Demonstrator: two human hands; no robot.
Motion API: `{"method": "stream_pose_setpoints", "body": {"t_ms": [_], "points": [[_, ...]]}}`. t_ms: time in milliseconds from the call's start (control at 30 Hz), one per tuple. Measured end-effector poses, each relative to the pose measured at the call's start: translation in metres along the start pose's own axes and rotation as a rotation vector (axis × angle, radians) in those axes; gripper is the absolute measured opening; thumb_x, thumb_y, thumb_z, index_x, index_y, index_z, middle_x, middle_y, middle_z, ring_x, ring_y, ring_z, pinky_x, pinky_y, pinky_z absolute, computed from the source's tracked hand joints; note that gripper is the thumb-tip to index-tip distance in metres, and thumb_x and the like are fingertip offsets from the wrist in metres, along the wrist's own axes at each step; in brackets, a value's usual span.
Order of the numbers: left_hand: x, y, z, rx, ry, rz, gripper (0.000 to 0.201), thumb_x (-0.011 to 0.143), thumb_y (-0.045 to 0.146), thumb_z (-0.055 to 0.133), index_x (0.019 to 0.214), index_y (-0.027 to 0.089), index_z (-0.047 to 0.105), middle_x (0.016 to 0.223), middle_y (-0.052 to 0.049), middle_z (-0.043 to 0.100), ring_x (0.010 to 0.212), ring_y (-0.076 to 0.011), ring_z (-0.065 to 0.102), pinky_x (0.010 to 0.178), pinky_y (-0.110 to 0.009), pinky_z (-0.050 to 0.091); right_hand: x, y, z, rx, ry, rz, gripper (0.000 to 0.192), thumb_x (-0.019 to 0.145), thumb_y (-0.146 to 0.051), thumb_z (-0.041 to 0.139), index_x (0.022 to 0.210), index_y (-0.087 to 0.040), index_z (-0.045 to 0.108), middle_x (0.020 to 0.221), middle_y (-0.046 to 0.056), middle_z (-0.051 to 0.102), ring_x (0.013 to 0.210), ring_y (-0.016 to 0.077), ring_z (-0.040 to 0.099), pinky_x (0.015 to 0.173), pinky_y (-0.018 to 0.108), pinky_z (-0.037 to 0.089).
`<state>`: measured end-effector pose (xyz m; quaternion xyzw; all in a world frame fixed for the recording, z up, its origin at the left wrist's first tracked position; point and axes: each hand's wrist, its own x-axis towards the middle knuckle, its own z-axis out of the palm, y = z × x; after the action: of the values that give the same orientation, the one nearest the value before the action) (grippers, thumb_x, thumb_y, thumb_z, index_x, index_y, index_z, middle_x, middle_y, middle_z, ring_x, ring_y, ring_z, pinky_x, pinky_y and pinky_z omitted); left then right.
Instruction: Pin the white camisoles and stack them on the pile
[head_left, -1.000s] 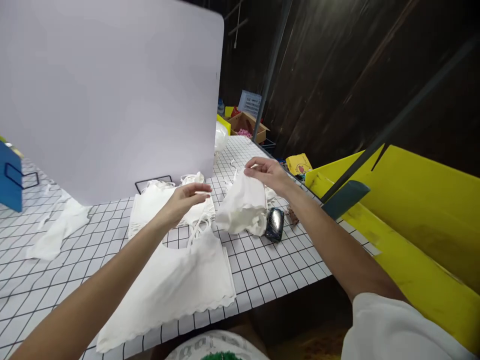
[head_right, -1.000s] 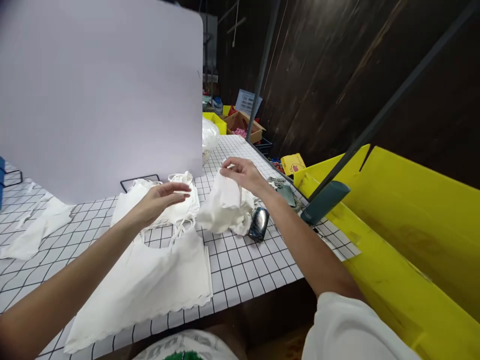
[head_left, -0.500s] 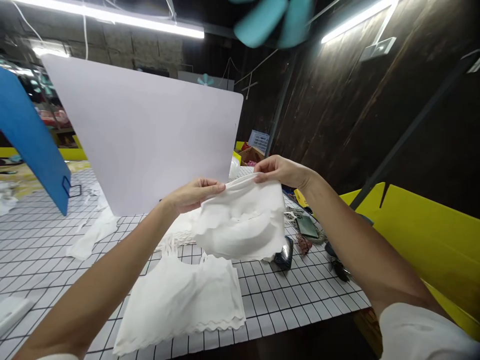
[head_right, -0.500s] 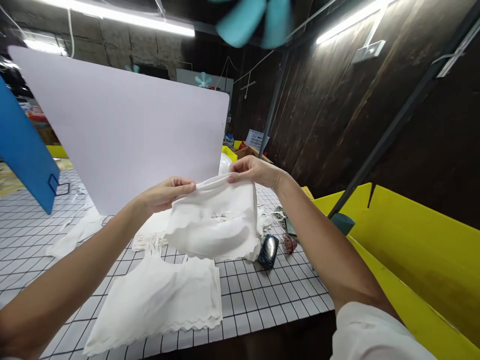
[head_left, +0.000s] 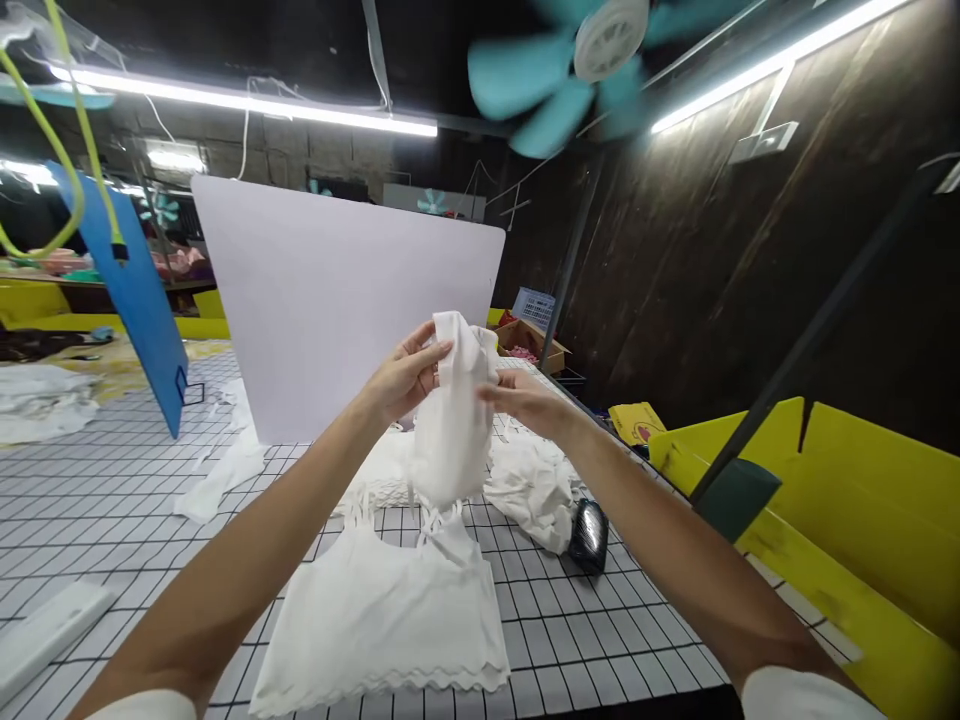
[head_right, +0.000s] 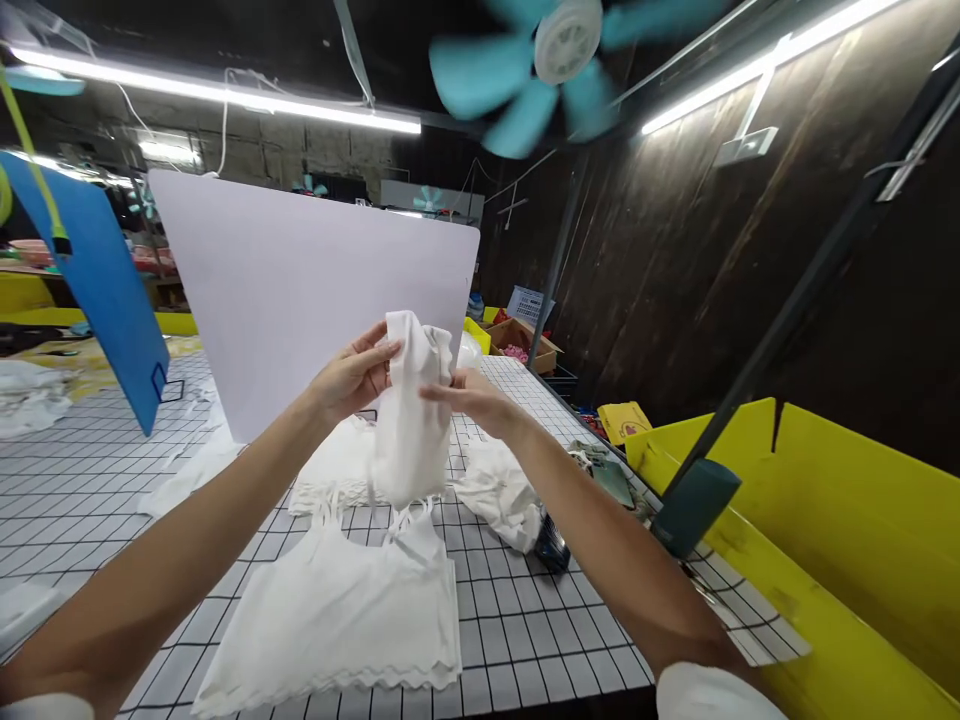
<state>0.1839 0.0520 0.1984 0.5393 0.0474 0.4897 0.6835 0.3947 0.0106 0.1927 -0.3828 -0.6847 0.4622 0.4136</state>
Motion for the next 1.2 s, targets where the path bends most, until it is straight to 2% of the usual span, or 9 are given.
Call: {"method": "stream_pose_setpoints", "body": {"t_ms": [100, 200, 367, 467, 567, 733, 867, 1100, 1200], "points": [[0.000, 0.012, -0.002, 0.049, 0.058, 0.089, 0.045, 0.080, 0.015, 0.078, 0.122, 0.024, 0.065, 0.100, -0.003, 0.077, 0.088, -0.0164, 0.075, 0.085, -0.029, 0.061, 0.011, -0.021, -0.004, 0.080, 0.232, -0.175, 0.049, 0.059, -0.056, 0.091, 0.085, -0.018, 0.073, 0.082, 0.005, 0.073, 0.082, 0.0196, 0.069, 0.079, 0.034, 0.059], [0.000, 0.021, -0.010, 0.192, 0.094, 0.097, 0.042, 0.082, 0.021, 0.077, 0.123, 0.022, 0.065, 0.100, -0.006, 0.077, 0.095, -0.0190, 0.074, 0.090, -0.034, 0.059, 0.024, -0.053, -0.024, 0.073, 0.379, -0.337, 0.035, 0.080, -0.049, 0.081, 0.096, -0.020, 0.071, 0.091, 0.003, 0.073, 0.089, 0.0158, 0.067, 0.079, 0.029, 0.058], [0.007, 0.009, -0.023, 0.481, 0.297, 0.103, 0.030, 0.083, 0.043, 0.076, 0.094, 0.016, 0.072, 0.076, -0.005, 0.073, 0.071, -0.0138, 0.069, 0.072, -0.025, 0.057, 0.035, -0.080, -0.019, -0.075, 0.054, -0.067, 0.025, 0.078, -0.036, 0.084, 0.089, -0.016, 0.072, 0.082, 0.002, 0.073, 0.075, 0.0134, 0.067, 0.068, 0.025, 0.058], [0.007, 0.004, -0.017, 0.431, 0.136, 0.043, 0.047, 0.087, 0.063, 0.065, 0.099, 0.018, 0.072, 0.087, -0.007, 0.074, 0.079, -0.0178, 0.071, 0.071, -0.026, 0.056, 0.038, -0.084, 0.002, -0.165, -0.240, 0.048, 0.035, 0.069, -0.035, 0.090, 0.091, -0.014, 0.075, 0.081, 0.004, 0.075, 0.071, 0.0145, 0.068, 0.064, 0.024, 0.058], [-0.003, 0.012, -0.012, 0.452, -0.073, -0.165, 0.048, 0.081, 0.061, 0.072, 0.088, 0.014, 0.074, 0.075, -0.007, 0.072, 0.068, -0.0168, 0.068, 0.060, -0.024, 0.052, 0.042, -0.085, 0.007, -0.258, -0.322, 0.081, 0.038, 0.063, -0.036, 0.093, 0.087, -0.012, 0.076, 0.076, 0.004, 0.074, 0.064, 0.0130, 0.066, 0.059, 0.022, 0.055], [-0.032, 0.039, -0.029, 0.442, -0.061, -0.219, 0.030, 0.078, 0.042, 0.083, 0.076, 0.014, 0.073, 0.067, -0.001, 0.067, 0.056, -0.0088, 0.059, 0.052, -0.018, 0.047, 0.038, -0.063, -0.015, -0.334, -0.436, 0.188, 0.044, 0.059, -0.036, 0.094, 0.092, -0.011, 0.078, 0.083, 0.005, 0.076, 0.071, 0.0141, 0.068, 0.065, 0.023, 0.055], [-0.048, 0.052, -0.052, 0.453, 0.005, -0.268, 0.028, 0.075, 0.040, 0.086, 0.080, 0.014, 0.076, 0.076, -0.004, 0.072, 0.067, -0.0118, 0.065, 0.064, -0.021, 0.055, 0.032, -0.041, -0.020, -0.210, -0.425, 0.131, 0.039, 0.065, -0.039, 0.091, 0.089, -0.011, 0.078, 0.086, 0.005, 0.075, 0.079, 0.0139, 0.067, 0.072, 0.023, 0.053], [-0.071, 0.061, -0.087, 0.446, 0.170, -0.326, 0.034, 0.072, 0.045, 0.087, 0.077, 0.014, 0.074, 0.063, -0.002, 0.065, 0.050, -0.0079, 0.055, 0.044, -0.015, 0.044, 0.032, -0.037, -0.004, -0.084, -0.280, 0.136, 0.041, 0.062, -0.045, 0.092, 0.079, -0.011, 0.074, 0.074, 0.002, 0.071, 0.066, 0.0105, 0.062, 0.060, 0.021, 0.048], [-0.072, 0.058, -0.088, 0.497, 0.124, -0.356, 0.030, 0.072, 0.042, 0.087, 0.083, 0.016, 0.076, 0.075, -0.006, 0.072, 0.060, -0.0126, 0.065, 0.053, -0.019, 0.052, 0.040, -0.035, 0.011, -0.123, -0.223, 0.125, 0.044, 0.058, -0.047, 0.093, 0.079, -0.012, 0.075, 0.073, 0.003, 0.071, 0.065, 0.0120, 0.062, 0.059, 0.022, 0.049]]}}
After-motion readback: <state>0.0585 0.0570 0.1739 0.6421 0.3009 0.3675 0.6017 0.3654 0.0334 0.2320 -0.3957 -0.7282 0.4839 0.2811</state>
